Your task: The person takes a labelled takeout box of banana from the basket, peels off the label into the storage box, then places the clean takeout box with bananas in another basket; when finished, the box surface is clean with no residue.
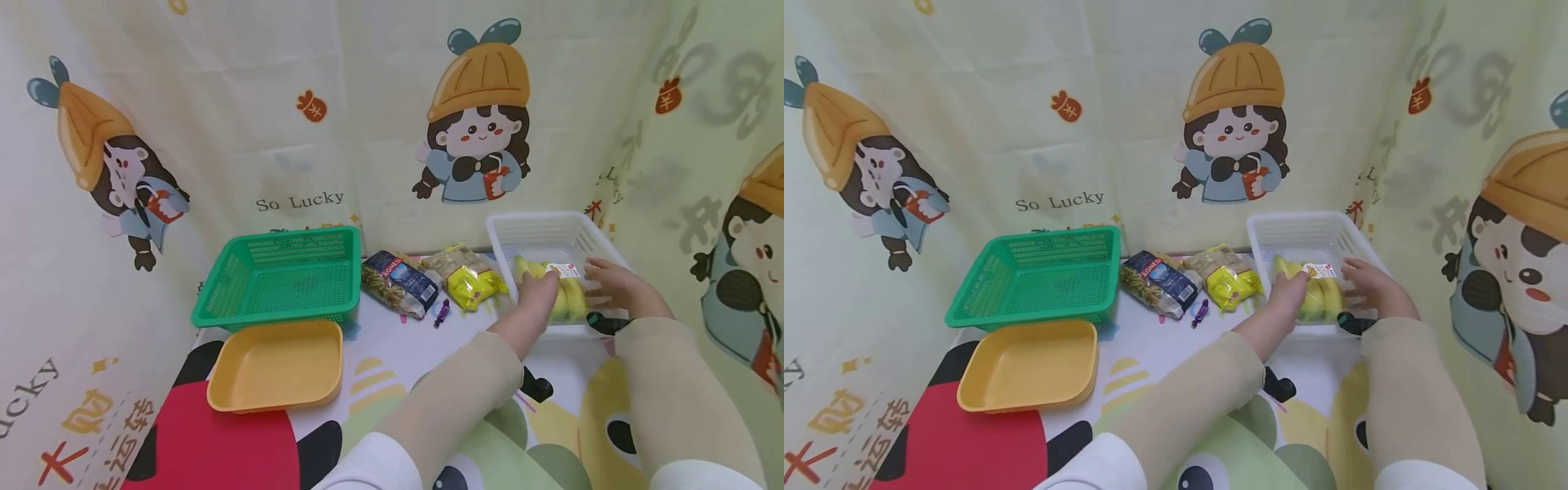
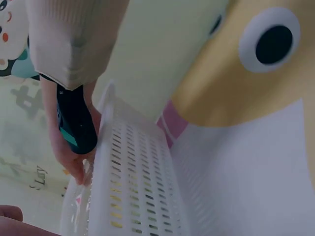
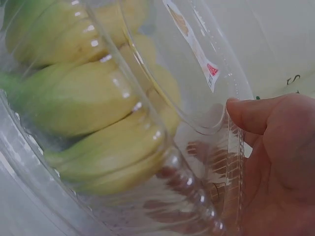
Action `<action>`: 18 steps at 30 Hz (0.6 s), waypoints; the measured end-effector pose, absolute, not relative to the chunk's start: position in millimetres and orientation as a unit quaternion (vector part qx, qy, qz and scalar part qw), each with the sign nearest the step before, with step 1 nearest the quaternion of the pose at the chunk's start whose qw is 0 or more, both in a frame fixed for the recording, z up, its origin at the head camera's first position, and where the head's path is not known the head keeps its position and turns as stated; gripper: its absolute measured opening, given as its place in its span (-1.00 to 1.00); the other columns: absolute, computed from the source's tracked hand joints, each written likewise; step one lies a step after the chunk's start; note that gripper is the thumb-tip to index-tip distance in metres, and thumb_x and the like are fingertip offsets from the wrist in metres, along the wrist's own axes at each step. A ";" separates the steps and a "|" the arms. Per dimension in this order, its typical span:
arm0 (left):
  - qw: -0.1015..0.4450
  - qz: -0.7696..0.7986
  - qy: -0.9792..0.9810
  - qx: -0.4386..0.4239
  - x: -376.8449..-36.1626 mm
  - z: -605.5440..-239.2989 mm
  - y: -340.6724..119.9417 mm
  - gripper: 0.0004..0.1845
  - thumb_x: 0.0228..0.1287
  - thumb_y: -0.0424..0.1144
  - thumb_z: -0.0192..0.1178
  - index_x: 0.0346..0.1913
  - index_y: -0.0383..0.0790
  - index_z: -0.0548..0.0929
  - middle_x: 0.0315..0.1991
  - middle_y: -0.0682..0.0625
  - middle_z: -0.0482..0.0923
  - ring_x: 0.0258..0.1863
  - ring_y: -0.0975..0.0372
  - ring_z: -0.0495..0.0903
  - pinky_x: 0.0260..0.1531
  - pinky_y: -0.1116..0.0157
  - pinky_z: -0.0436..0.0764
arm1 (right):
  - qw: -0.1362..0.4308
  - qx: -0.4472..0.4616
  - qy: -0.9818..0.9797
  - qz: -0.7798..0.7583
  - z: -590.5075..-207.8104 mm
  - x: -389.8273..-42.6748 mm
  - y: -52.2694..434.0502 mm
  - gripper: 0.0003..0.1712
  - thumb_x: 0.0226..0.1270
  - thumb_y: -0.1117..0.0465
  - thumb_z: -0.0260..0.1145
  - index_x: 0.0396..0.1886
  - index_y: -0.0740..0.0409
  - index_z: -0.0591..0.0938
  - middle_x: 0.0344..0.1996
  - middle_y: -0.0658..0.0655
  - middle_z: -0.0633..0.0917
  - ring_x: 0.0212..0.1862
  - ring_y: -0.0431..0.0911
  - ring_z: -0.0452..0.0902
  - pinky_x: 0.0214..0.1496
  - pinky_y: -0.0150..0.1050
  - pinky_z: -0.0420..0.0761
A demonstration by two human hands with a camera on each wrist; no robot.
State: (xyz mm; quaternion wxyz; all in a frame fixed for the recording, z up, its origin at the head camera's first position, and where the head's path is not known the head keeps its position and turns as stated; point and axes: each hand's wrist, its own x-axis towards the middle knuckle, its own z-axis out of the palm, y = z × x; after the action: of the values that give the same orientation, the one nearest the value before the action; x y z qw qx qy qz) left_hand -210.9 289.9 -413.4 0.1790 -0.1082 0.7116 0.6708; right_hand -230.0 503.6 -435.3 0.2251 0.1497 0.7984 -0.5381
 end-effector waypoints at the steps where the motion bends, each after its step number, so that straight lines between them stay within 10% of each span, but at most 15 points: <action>1: 0.182 0.679 0.702 -0.117 -211.4 -414.6 291.1 -0.14 0.10 -0.01 0.18 0.49 -0.21 0.25 0.51 -0.24 0.15 0.49 -0.03 0.20 0.46 0.06 0.24 | 0.227 0.154 0.797 -0.538 -435.3 -229.9 503.9 -0.21 0.60 -0.17 -0.39 0.51 -0.04 -0.55 0.52 0.50 -0.32 0.49 0.51 -0.17 0.42 0.34 0.23; 18: 0.236 0.712 0.657 -0.075 -220.2 -413.0 282.4 -0.23 0.10 -0.10 0.26 0.40 -0.31 0.38 0.45 -0.08 0.32 0.46 0.03 0.25 0.44 0.04 0.28 | 0.185 0.149 0.820 -0.521 -415.3 -229.6 500.7 -0.18 0.58 -0.22 -0.37 0.55 0.02 -0.46 0.51 0.54 -0.18 0.46 0.52 -0.07 0.28 0.33 0.43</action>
State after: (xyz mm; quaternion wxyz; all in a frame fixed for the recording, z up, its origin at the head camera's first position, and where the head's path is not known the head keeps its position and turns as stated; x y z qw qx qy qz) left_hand -220.2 282.4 -413.0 0.2356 -0.0752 0.6567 0.7124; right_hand -229.6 500.7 -415.3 0.1852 0.1492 0.8199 -0.5207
